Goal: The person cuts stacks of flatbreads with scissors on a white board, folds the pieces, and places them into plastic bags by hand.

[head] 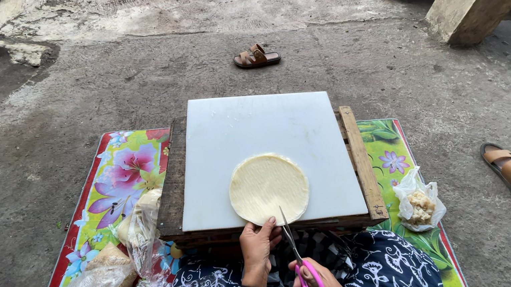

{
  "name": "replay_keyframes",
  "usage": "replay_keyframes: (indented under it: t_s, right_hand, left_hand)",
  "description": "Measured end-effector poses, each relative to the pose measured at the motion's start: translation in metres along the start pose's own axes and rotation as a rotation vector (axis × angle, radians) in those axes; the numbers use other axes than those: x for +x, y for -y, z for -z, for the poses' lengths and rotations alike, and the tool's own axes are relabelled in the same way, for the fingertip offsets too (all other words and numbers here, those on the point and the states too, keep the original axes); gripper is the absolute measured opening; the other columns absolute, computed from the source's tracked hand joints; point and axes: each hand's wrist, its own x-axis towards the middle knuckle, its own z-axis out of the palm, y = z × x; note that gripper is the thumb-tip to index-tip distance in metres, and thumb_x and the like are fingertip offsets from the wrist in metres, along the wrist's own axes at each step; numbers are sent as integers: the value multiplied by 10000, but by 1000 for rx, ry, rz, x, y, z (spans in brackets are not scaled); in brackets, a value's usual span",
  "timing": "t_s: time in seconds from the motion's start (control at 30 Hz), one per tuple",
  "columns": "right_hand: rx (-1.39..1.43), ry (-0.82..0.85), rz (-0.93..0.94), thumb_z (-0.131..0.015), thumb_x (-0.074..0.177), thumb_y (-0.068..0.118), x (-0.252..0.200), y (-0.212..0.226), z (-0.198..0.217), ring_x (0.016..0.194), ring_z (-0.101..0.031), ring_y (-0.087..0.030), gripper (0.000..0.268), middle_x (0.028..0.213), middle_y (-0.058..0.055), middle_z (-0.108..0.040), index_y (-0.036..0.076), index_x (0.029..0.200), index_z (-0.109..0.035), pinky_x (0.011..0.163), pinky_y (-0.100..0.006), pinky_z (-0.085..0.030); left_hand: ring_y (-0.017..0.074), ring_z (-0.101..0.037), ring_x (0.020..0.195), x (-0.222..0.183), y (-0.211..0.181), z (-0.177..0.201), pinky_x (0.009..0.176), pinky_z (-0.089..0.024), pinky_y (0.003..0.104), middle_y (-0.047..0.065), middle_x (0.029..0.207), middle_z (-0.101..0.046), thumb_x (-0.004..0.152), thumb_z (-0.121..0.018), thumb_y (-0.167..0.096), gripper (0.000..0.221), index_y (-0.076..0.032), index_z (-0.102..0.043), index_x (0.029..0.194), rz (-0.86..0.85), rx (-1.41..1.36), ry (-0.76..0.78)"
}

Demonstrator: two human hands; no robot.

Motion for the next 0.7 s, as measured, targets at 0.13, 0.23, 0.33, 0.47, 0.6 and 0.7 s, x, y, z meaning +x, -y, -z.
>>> replay_keyframes:
  t_s: [0.13,0.23,0.33,0.47,0.6,0.7]
  right_hand:
    - [-60,-77,-7,-636,951,424,2,17,-21,614,-621,-114,517,773,-60,-650,23,1273,-587,571,-260,-518]
    - [-106,-100,-22,-648,941,422,-1,27,-31,610,-601,-99,501,764,-34,-626,48,1271,-601,572,-242,-491]
    - [-102,-123,-33,-653,931,426,-3,34,-38,609,-585,-97,502,762,-28,-608,54,1265,-606,569,-240,-479]
    - [-128,-115,-15,-666,935,422,-2,36,-43,648,-583,-91,503,801,-18,-603,52,1267,-589,602,-234,-494]
    - [-178,-126,-27,-651,932,433,1,35,-47,666,-586,-85,498,812,-13,-604,74,1271,-580,625,-235,-512]
    - [-163,-116,-28,-641,938,435,0,36,-45,667,-585,-87,495,808,-13,-605,72,1270,-583,633,-240,-516]
  left_hand:
    - [140,-723,684,1,5,2,584,-586,269,78,846,-766,863,-788,-121,226,-12,-697,1039,-36,4,-6]
    - [146,-733,692,2,7,3,591,-587,268,82,845,-773,863,-790,-118,214,-3,-714,1026,-45,7,-12]
    - [143,-740,703,1,6,3,606,-587,265,80,854,-780,863,-785,-118,206,-5,-732,1027,-54,13,-17]
    - [143,-747,715,-4,3,1,627,-593,266,84,859,-784,871,-781,-121,191,3,-740,1010,-52,30,-25]
    - [144,-744,719,-7,1,1,637,-598,264,89,858,-784,879,-779,-129,177,8,-747,987,-49,28,-24]
    - [146,-743,717,-5,0,2,634,-593,265,87,855,-782,874,-783,-129,177,11,-749,977,-44,34,-26]
